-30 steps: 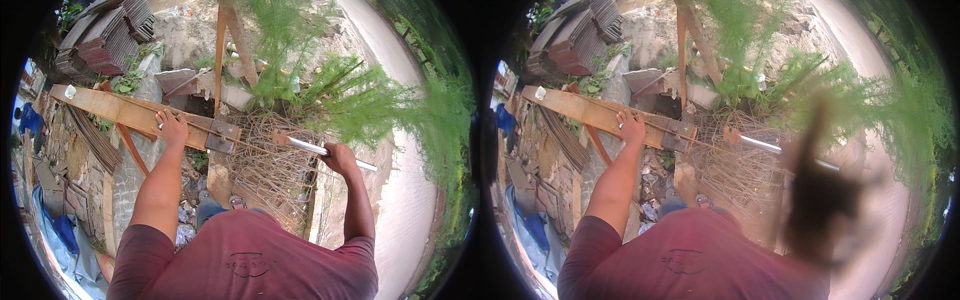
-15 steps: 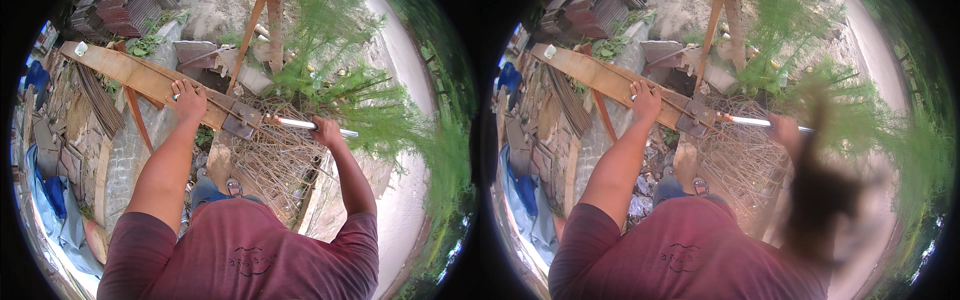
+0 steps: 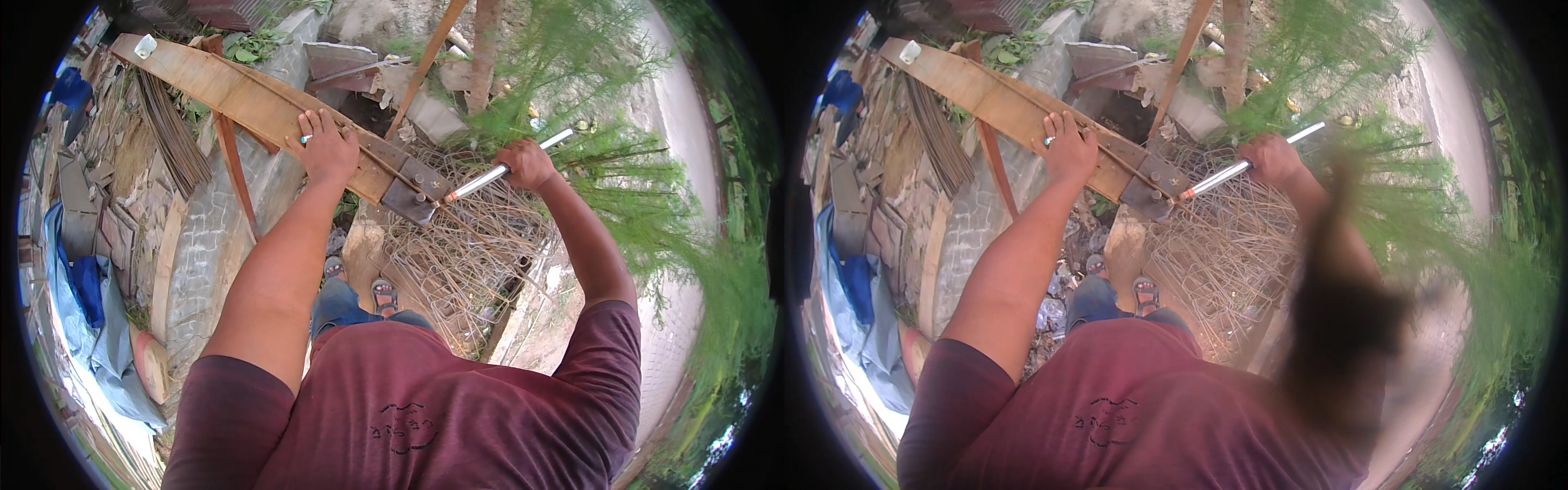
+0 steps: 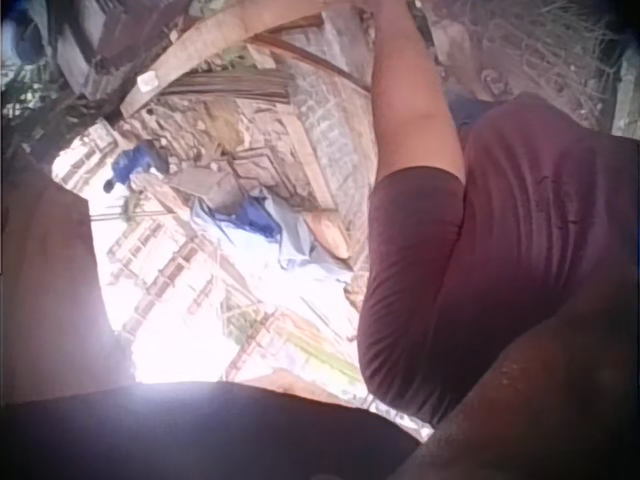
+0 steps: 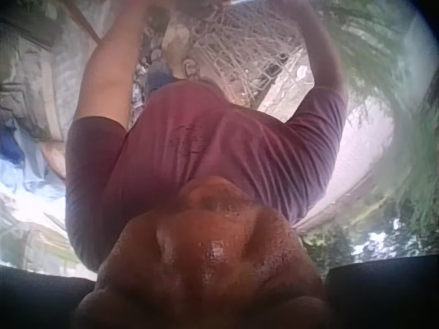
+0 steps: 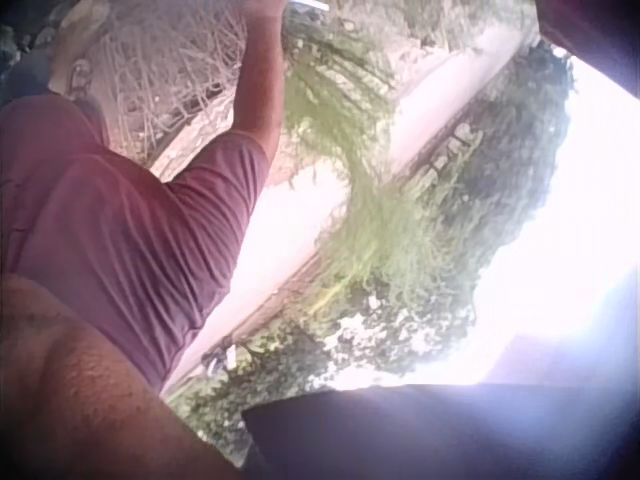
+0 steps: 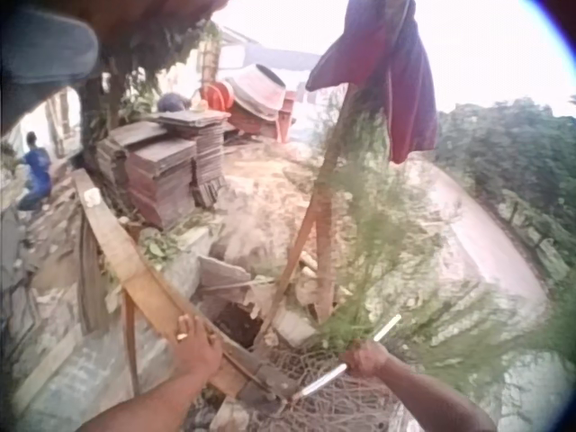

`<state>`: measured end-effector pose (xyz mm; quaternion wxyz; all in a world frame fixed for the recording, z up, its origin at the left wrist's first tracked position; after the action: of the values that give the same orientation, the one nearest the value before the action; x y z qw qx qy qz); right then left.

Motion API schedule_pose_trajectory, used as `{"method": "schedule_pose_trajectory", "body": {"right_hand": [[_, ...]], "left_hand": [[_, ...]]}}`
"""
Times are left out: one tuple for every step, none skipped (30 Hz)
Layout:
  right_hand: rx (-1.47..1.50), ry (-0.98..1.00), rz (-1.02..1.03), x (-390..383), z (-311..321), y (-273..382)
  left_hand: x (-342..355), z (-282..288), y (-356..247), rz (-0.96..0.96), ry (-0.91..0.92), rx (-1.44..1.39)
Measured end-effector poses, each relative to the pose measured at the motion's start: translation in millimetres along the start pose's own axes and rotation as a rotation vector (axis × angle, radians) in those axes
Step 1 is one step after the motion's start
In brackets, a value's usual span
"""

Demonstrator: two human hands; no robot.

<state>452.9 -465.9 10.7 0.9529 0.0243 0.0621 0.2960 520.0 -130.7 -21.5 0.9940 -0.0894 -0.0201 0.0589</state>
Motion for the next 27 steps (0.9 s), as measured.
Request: {"method": "schedule_pose_trajectory", "body": {"right_hand": [[0.008, -0.023, 0.032, 5, 7, 3], [-0.024, 0.025, 0.007, 10, 4, -1], [-0.047, 0.03, 0.016, 14, 3, -1], [-0.069, 0.034, 0.026, 18, 3, -2], [-0.091, 0.038, 0.036, 21, 2, -1], [-0.074, 0.045, 0.039, 20, 0, -2], [-0.057, 0.051, 0.043, 18, -3, -4], [-0.039, 0.057, 0.044, 15, -7, -6], [-0.026, 0.059, 0.019, 9, -12, -8], [-0.014, 0.061, -0.008, 0, -18, -8], [-0.002, 0.064, -0.03, -6, -20, -5], [-0.022, 0.037, -0.087, -10, -20, -3], [-0.051, -0.016, -0.099, -13, -13, 3], [-0.08, -0.069, -0.111, -15, -5, 7], [-0.108, -0.122, -0.123, -16, 4, 11], [-0.115, -0.132, -0.117, -16, 12, 15], [-0.085, -0.062, -0.13, -16, 4, 9], [-0.055, 0.007, -0.142, -15, -3, -2], [-0.025, 0.077, -0.159, -17, -9, -13], [0.031, 0.185, -0.241, -21, -13, -30], [0.001, 0.158, -0.293, -27, -9, -48], [-0.026, 0.131, -0.344, -31, -3, -60], [-0.053, 0.104, -0.395, -36, 0, -67], [-0.095, 0.067, -0.414, -42, 1, -69], [-0.117, 0.046, -0.443, -48, 0, -67], [-0.138, 0.025, -0.473, -55, -2, -66], [-0.16, 0.004, -0.504, -62, -4, -63]], "left_hand": [[0, 0, 0, 0.002, 0.004, 0.0], [0, 0, 0, 0.003, 0.008, 0.0], [-1, 1, -1, 0.0, 0.011, -0.007], [-1, 2, -1, -0.001, 0.013, -0.013], [-1, 2, -1, -0.004, 0.015, -0.018], [-1, 2, -2, -0.002, 0.014, -0.015], [-1, 2, -2, 0.0, 0.013, -0.01], [-1, 2, -3, -0.001, 0.012, -0.006], [-2, 2, -3, -0.002, 0.008, -0.007], [-2, 3, -4, -0.004, 0.004, -0.011], [-2, 4, -3, -0.001, 0.0, -0.014], [-3, 4, -2, -0.001, -0.007, -0.02], [-3, 4, -2, -0.003, -0.014, -0.026], [-2, 4, -1, -0.005, -0.021, -0.032], [-3, 3, 0, 0.004, -0.024, -0.034], [-2, 3, 0, 0.002, -0.029, -0.034], [-1, 4, 0, 0.001, -0.033, -0.033], [-1, 4, 0, -0.001, -0.033, -0.026], [-1, 5, -2, -0.007, -0.032, -0.023], [-1, 6, -2, -0.005, -0.031, -0.02], [-2, 7, -2, -0.009, -0.042, -0.023], [-2, 7, 0, -0.012, -0.052, -0.022], [-2, 6, 0, -0.016, -0.063, -0.022], [0, 7, -2, -0.023, -0.077, -0.023], [-1, 6, -2, -0.025, -0.084, -0.025], [-1, 5, -3, -0.028, -0.092, -0.026], [-2, 4, -2, -0.034, -0.098, -0.023]]}}
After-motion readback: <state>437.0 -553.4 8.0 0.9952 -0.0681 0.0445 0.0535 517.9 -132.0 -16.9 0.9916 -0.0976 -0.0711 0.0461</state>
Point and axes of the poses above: each hand's wrist, its own x-axis towards the middle knuckle, its own z-axis out of the back of the hand, y = z × x, the point moved 10 cm from there along x, towards the middle knuckle, and after that the axes turned 6 degrees about y, right-handed, at the moved point
